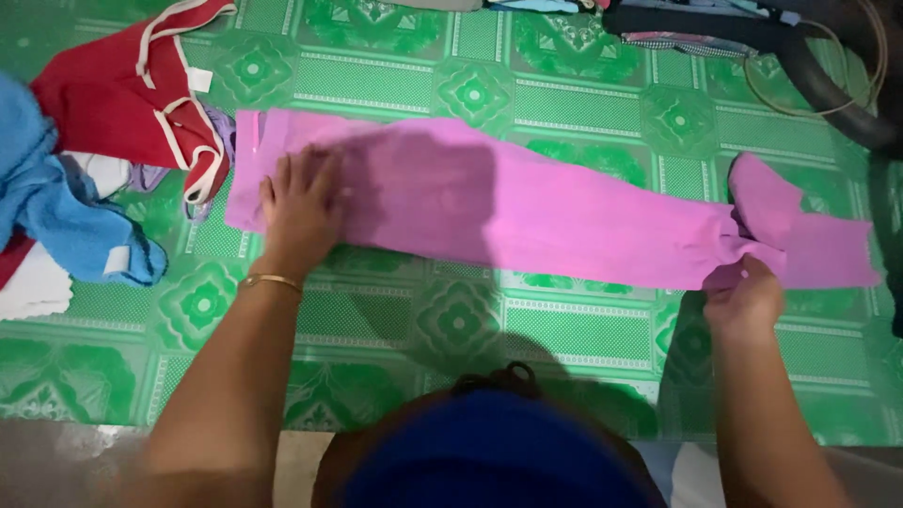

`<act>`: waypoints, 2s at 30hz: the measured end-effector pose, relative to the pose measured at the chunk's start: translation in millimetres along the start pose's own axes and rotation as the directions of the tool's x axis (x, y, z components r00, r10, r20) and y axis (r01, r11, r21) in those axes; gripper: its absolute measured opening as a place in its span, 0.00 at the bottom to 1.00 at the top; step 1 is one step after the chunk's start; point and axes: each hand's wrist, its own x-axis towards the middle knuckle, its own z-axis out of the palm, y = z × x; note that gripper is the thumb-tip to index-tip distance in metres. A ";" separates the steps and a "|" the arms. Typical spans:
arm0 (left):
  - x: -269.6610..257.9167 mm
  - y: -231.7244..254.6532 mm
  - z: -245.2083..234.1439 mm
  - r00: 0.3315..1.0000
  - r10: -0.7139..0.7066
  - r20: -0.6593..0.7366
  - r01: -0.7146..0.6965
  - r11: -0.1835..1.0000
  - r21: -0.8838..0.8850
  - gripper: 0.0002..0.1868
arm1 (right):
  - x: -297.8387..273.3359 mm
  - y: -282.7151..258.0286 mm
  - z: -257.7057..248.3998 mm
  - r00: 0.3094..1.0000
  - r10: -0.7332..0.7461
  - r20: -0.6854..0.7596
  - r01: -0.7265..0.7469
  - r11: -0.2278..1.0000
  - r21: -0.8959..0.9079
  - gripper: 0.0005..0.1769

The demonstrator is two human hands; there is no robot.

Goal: The person folds several garments on a green patterned table. They fold a gray cloth, a pink long-sleeved top, a purple floral top, and a red top, placing each folded item into a stack.

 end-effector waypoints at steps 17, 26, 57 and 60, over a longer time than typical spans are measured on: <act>-9.0 -32.6 -9.6 0.986 -0.121 0.111 0.111 0.990 0.087 0.33 | -98.4 -37.5 120.2 0.972 0.203 0.122 -0.234 0.903 0.361 0.17; -3.2 -19.6 -15.7 0.976 -0.159 0.147 0.145 0.984 0.105 0.33 | -46.2 -49.9 82.6 0.930 0.209 0.302 -0.217 0.976 -0.007 0.21; -6.9 42.4 -6.0 0.990 -0.048 0.130 0.036 0.995 0.091 0.31 | 34.5 -79.4 -26.6 0.991 -0.003 0.135 -0.049 0.923 0.382 0.26; -6.4 42.0 -5.9 0.991 -0.048 0.128 0.037 0.995 0.091 0.31 | 75.5 -81.2 -78.3 0.956 0.029 0.291 -0.077 0.985 0.155 0.22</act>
